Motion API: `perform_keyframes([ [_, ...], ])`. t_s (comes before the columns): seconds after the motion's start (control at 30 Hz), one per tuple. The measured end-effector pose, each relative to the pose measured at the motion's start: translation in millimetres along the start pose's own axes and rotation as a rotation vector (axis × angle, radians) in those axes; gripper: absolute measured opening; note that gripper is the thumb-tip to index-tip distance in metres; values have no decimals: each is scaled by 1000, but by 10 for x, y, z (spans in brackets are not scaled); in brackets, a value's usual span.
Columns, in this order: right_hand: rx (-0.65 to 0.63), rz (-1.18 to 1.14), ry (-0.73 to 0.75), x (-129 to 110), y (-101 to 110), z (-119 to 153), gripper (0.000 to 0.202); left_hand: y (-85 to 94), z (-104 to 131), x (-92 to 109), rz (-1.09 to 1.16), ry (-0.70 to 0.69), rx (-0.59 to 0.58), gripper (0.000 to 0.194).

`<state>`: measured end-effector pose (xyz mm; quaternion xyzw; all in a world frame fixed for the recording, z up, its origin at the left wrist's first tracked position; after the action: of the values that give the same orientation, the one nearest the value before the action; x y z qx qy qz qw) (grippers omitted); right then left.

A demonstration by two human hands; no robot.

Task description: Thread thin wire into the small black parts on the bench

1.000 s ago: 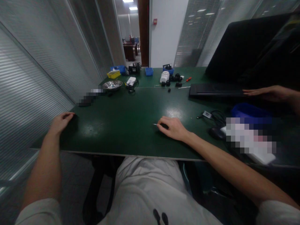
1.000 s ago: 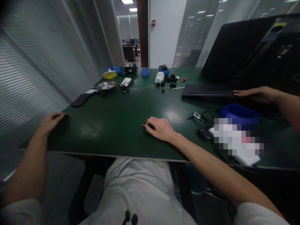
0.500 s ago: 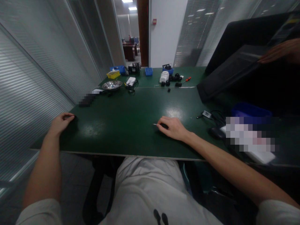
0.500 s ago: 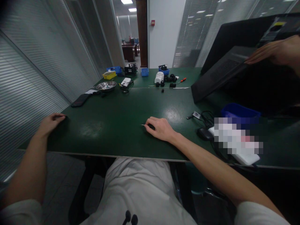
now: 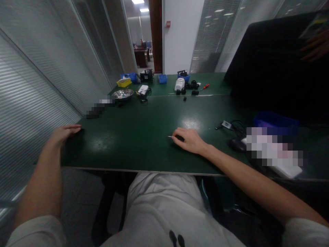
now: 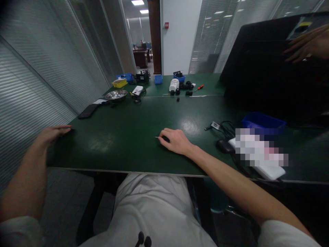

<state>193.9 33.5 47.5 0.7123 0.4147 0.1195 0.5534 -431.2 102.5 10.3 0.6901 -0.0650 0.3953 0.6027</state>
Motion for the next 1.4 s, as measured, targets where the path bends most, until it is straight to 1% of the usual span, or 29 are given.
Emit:
perform_keyframes([
  [0.07,6,0,-1,8,-4,-1,22,-15,-9,-69,166,124,-16,50],
  [0.1,8,-1,-1,9,-6,-1,22,-55,-6,-72,235,160,-33,51],
  [0.13,9,-2,-1,8,-9,-2,22,-113,-2,-27,269,157,-59,52],
  [0.2,3,-3,3,0,-18,-3,22,-314,33,176,281,86,-153,57],
  [0.23,-2,-4,4,-6,-24,-4,22,-455,76,329,270,31,-215,59],
  [0.3,-16,-2,3,-12,-38,-6,22,-791,236,738,237,-111,-342,62],
  [0.4,-33,3,1,-16,-57,-6,22,-1372,648,1464,205,-304,-488,54],
  [0.5,-47,0,8,-22,-75,-4,22,-2080,1286,2229,230,-503,-733,44],
  [0.57,-59,-8,18,-31,-84,-2,21,-2469,1751,2687,290,-663,-866,38],
  [0.63,-69,-15,27,-45,-88,-1,20,-2746,2153,3025,363,-802,-953,31],
  [0.7,-71,-20,32,-53,-83,0,19,-2895,2421,3222,426,-896,-974,27],
  [0.73,-70,-22,34,-57,-77,0,19,-2933,2500,3271,449,-917,-971,26],
  [0.8,-67,-29,37,-60,-69,2,18,-2942,2573,3302,463,-935,-941,26],
  [0.97,-77,-37,6,-24,-62,3,17,-2770,2611,3310,365,-1015,-830,27],
  [1.17,-110,1,-33,8,-64,0,19,-2687,2662,3338,266,-1030,-809,32],
  [1.3,-131,21,-48,18,-73,-5,18,-2578,2720,3362,202,-1133,-753,29],
  [1.4,-136,44,-56,26,-72,-5,19,-2531,2796,3368,160,-1238,-743,28],
])
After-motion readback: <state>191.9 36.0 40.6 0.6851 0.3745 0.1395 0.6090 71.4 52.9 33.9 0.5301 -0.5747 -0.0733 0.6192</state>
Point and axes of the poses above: each hand's wrist, its own z-axis away from the middle knuckle, its own y-axis out of the back of the hand, x = y × z, the point moved 10 cm from there along -z, towards the middle knuckle, and after that the axes turned 2 degrees about -x, right-handed, at the moved point
